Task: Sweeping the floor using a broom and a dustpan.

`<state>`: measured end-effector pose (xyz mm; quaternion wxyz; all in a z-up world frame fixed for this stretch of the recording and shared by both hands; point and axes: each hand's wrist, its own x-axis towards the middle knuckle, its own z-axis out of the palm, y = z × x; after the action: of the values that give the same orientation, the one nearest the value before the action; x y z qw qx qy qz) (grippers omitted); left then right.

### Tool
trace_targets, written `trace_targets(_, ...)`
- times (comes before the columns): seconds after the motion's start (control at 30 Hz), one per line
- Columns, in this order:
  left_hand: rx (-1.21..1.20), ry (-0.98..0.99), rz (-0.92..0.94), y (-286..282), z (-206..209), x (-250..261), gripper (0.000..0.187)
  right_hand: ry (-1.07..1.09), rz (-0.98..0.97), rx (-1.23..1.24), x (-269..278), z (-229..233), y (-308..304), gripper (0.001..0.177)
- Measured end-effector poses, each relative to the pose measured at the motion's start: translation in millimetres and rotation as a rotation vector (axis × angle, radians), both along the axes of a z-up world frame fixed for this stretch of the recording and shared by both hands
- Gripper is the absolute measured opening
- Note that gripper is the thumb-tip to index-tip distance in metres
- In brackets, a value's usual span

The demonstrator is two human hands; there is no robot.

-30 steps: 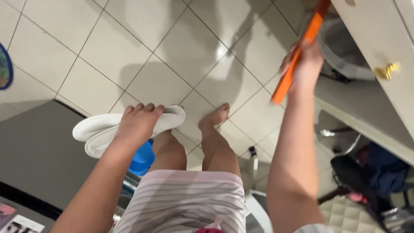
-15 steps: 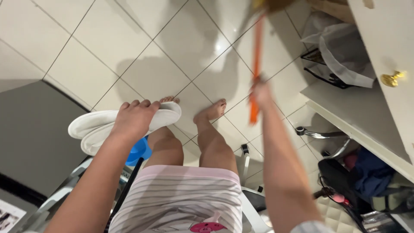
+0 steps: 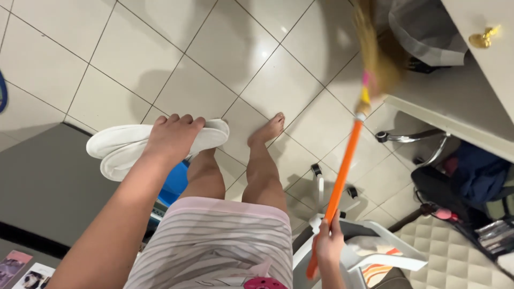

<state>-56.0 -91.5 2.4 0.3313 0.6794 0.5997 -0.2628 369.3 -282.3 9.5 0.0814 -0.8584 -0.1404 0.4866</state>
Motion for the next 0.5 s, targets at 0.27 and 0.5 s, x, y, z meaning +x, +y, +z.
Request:
trace_targets(0.27,-0.006,0.033,-0.064,-27,-1,-37,0.047,0.187,-0.331,0.093,2,-171,40,0.02)
trace_targets(0.5,-0.031,0.061,-0.012,-45,-1,-58,0.051,0.434,-0.147,-0.032,-167,-175,53,0.017)
